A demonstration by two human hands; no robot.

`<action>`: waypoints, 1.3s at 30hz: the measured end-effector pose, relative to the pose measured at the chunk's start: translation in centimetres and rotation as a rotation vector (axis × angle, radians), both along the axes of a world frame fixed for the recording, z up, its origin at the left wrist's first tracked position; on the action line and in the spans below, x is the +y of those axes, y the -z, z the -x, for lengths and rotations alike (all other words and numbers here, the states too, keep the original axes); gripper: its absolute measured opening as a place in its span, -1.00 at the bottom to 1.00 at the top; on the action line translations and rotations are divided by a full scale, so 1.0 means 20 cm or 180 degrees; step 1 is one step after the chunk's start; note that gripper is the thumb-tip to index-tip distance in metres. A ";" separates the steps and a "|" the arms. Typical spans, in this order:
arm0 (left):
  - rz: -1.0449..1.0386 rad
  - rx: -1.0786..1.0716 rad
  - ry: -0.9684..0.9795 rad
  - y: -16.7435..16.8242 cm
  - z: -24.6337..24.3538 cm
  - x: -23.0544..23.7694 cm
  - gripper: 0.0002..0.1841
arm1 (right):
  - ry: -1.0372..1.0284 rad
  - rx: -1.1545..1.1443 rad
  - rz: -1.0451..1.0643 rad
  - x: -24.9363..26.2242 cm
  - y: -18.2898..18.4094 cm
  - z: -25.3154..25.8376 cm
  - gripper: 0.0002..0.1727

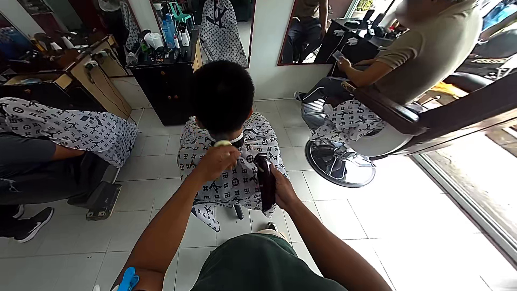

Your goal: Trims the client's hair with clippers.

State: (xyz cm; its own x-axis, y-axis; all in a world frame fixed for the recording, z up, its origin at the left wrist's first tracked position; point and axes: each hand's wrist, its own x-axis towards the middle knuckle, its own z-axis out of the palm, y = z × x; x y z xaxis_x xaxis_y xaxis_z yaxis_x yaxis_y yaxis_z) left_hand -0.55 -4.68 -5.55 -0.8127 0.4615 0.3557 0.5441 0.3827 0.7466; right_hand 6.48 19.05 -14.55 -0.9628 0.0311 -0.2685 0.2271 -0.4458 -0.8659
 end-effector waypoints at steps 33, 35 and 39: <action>0.2035 -0.1352 -0.1941 0.15 -0.13 0.27 -0.31 | -0.1536 0.0378 -0.0992 -0.10 -0.32 0.47 -0.56; 0.2073 -0.1370 -0.1971 0.15 -0.13 0.27 -0.31 | -0.1573 0.0358 -0.1014 -0.10 -0.33 0.48 -0.56; 0.2147 -0.1402 -0.2016 0.15 -0.13 0.28 -0.32 | -0.1610 0.0429 -0.1118 -0.10 -0.32 0.48 -0.52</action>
